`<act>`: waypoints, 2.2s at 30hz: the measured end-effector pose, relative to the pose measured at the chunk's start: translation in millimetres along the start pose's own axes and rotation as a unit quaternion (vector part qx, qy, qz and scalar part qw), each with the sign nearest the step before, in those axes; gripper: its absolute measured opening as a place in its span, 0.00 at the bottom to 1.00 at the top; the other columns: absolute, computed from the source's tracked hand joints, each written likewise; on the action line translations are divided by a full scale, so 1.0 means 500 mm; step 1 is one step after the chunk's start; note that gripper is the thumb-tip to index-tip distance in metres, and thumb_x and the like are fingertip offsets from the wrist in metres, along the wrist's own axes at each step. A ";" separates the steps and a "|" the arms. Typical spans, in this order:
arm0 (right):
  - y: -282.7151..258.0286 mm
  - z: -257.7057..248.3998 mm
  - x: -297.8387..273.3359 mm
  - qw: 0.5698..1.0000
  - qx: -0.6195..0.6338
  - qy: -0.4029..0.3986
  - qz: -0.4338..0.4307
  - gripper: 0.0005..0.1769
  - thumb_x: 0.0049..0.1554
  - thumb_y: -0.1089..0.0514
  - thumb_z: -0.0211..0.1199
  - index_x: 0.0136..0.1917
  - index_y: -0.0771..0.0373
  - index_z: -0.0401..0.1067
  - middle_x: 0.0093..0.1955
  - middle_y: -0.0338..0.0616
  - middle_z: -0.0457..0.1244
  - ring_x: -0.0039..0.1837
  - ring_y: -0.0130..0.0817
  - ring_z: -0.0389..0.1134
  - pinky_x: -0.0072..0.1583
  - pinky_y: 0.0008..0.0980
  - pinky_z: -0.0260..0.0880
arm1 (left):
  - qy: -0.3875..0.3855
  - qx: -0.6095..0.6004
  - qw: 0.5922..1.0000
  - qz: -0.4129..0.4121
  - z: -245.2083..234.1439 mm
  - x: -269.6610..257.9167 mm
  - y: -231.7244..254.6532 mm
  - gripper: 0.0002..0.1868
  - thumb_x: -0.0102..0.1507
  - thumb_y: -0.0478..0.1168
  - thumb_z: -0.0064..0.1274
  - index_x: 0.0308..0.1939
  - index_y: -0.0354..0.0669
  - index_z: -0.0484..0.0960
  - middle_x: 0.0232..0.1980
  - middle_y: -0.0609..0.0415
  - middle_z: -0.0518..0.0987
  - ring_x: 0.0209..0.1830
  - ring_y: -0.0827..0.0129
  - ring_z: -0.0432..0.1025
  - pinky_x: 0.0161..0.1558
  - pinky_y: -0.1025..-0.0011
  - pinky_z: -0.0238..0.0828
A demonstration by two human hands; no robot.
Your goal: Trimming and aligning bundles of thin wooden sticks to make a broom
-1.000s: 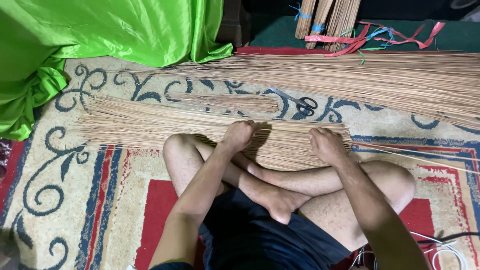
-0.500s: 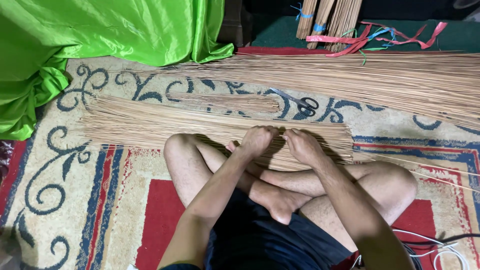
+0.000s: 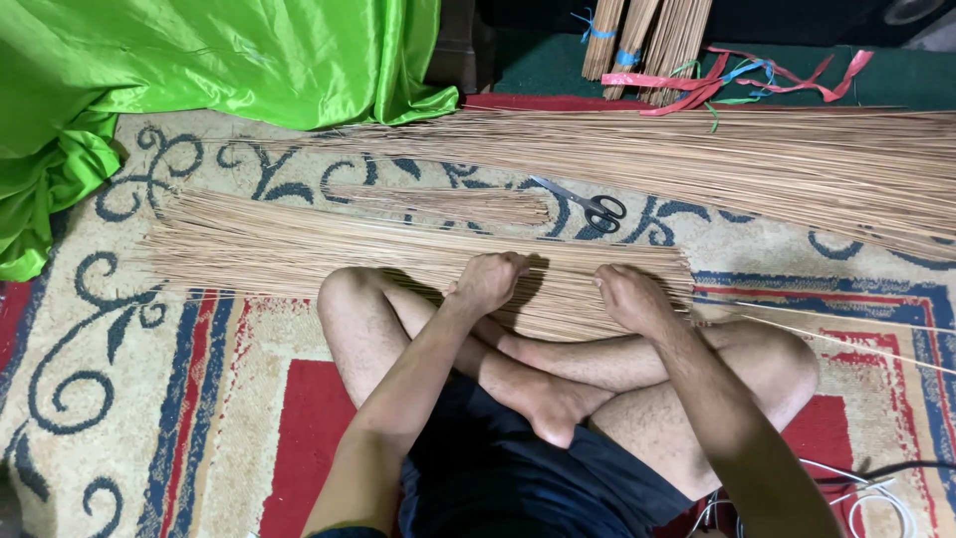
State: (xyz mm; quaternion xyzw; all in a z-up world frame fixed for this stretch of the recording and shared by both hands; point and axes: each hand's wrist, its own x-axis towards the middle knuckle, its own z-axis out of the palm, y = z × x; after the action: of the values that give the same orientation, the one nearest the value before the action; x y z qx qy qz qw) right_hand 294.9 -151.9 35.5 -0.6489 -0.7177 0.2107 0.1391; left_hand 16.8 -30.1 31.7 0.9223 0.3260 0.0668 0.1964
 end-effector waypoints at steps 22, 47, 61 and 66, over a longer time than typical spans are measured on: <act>-0.024 0.014 -0.001 0.999 0.034 -0.027 0.022 0.08 0.60 0.59 0.54 0.50 0.63 0.71 0.43 0.65 0.67 0.51 0.66 0.71 0.51 0.55 0.73 | -0.053 0.015 0.998 0.005 0.016 0.003 -0.020 0.09 0.65 0.39 0.45 0.43 0.49 0.83 0.39 0.49 0.85 0.40 0.50 0.82 0.44 0.55 0.80; -0.106 0.029 0.161 0.980 0.179 -0.002 0.085 0.11 0.63 0.58 0.52 0.49 0.62 0.75 0.43 0.69 0.67 0.55 0.67 0.69 0.54 0.60 0.68 | 0.344 -0.743 0.549 -0.167 0.105 0.076 0.062 0.21 0.75 0.32 0.36 0.72 0.27 0.64 0.63 0.30 0.76 0.63 0.48 0.73 0.63 0.52 0.70; 0.028 0.016 0.232 0.976 0.060 0.036 0.207 0.12 0.62 0.53 0.59 0.52 0.59 0.80 0.44 0.55 0.70 0.51 0.53 0.74 0.54 0.52 0.75 | 0.358 -0.788 0.446 -0.228 0.188 0.131 -0.024 0.15 0.74 0.30 0.37 0.62 0.31 0.74 0.53 0.30 0.82 0.53 0.46 0.79 0.56 0.50 0.78; 0.198 0.057 0.263 0.966 -0.115 0.025 0.228 0.21 0.57 0.52 0.65 0.62 0.61 0.75 0.58 0.52 0.63 0.63 0.56 0.68 0.62 0.56 0.73 | 0.367 -0.794 0.421 -0.239 0.183 0.142 -0.028 0.14 0.73 0.29 0.37 0.61 0.30 0.74 0.54 0.28 0.81 0.54 0.44 0.78 0.57 0.49 0.77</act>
State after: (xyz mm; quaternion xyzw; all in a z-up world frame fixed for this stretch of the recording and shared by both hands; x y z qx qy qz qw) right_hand 352.1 -18.4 -47.0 -0.8124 -0.5662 0.1362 0.0298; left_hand 87.2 -4.8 -58.1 0.1302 0.3765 0.5784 0.7118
